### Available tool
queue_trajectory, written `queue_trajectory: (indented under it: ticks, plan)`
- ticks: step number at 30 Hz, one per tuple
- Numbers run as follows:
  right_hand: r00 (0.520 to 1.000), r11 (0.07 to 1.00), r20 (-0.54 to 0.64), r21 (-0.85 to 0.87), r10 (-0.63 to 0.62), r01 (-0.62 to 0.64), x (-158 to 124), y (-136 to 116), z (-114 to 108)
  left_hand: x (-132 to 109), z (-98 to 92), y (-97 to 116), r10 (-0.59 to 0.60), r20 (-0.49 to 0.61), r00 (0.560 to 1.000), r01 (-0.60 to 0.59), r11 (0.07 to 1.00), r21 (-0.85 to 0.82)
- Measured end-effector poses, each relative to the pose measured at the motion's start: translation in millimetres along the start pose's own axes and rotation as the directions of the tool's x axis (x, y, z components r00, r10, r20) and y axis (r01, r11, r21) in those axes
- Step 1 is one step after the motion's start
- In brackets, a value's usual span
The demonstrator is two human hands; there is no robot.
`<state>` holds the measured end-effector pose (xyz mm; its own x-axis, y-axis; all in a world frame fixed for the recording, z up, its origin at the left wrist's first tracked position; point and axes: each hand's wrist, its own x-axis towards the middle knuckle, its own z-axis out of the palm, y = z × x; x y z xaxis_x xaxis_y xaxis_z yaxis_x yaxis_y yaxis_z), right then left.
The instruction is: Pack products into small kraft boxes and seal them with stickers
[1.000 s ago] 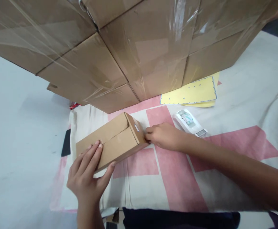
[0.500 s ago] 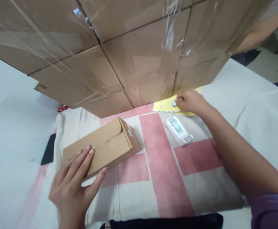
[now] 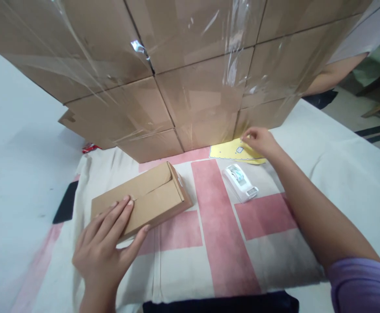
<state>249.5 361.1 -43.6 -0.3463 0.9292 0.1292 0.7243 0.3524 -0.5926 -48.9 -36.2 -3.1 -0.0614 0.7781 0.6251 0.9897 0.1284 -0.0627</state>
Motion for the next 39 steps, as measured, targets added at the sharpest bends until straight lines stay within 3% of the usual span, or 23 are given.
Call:
queue_trajectory:
  ticks: [2, 4, 6, 8, 9, 10, 12, 14, 15, 17, 18, 22, 28, 33, 37, 39]
  plan:
    - [0.987, 0.959, -0.153, 0.282, 0.043, 0.002, -1, -6, -20, -1, 0.8, 0, 0.004, -0.011, 1.000, -0.004, 1.000, 0.002]
    - [0.968, 0.902, -0.246, 0.426, 0.043, 0.068, -6, -19, -41, -2, 2.2, -2, 0.023, -0.029, 0.999, -0.022, 1.000, 0.010]
    - [0.976, 0.875, -0.208, 0.458, -0.066, 0.157, -18, -38, -56, -3, 3.3, -4, 0.049, -0.050, 0.998, -0.048, 0.999, 0.015]
    - [0.966, 0.864, -0.029, 0.441, -0.256, 0.242, -35, -61, -57, -3, 3.1, -5, 0.072, -0.058, 0.996, -0.072, 0.997, 0.000]
    - [0.928, 0.859, 0.103, 0.428, -0.357, 0.283, -46, -73, -52, -3, 2.3, -6, 0.077, -0.057, 0.995, -0.078, 0.997, -0.014]
    - [0.861, 0.848, 0.240, 0.420, -0.448, 0.324, -58, -85, -43, -2, 1.2, -6, 0.082, -0.053, 0.995, -0.083, 0.996, -0.029]
    - [0.676, 0.812, 0.464, 0.439, -0.572, 0.385, -84, -107, -17, -2, -1.8, -6, 0.089, -0.032, 0.996, -0.091, 0.994, -0.060]
    - [0.549, 0.766, 0.538, 0.504, -0.640, 0.399, -109, -122, 14, -3, -4.6, -6, 0.095, -0.017, 0.995, -0.096, 0.992, -0.079]
    - [0.512, 0.738, 0.535, 0.543, -0.672, 0.402, -120, -128, 28, -3, -5.7, -7, 0.097, -0.014, 0.995, -0.098, 0.992, -0.081]
    - [0.530, 0.708, 0.486, 0.591, -0.695, 0.386, -138, -133, 51, -3, -7.1, -8, 0.105, -0.019, 0.994, -0.106, 0.991, -0.080]
    - [0.562, 0.705, 0.458, 0.604, -0.689, 0.372, -144, -133, 58, -3, -7.6, -9, 0.116, -0.021, 0.993, -0.118, 0.990, -0.082]
    - [0.686, 0.738, 0.388, 0.590, -0.616, 0.329, -158, -131, 58, 2, -9.7, -14, 0.175, -0.005, 0.985, -0.174, 0.977, -0.126]
    - [0.831, 0.804, 0.289, 0.526, -0.476, 0.278, -185, -124, 19, 20, -15.7, 0, 0.214, 0.006, 0.977, -0.208, 0.956, -0.209]
    - [0.925, 0.864, 0.196, 0.460, -0.326, 0.207, -217, -104, -19, 34, -13.4, 18, 0.229, -0.164, 0.959, -0.263, 0.936, -0.232]
    - [0.986, 0.953, -0.108, 0.262, -0.126, 0.150, -239, -73, -61, 25, 8.9, 16, 0.126, -0.330, 0.935, -0.210, 0.949, -0.233]
    - [0.946, 0.995, -0.308, 0.064, 0.099, -0.083, -246, -50, -85, 13, 27.9, 11, 0.092, -0.329, 0.940, -0.170, 0.961, -0.218]
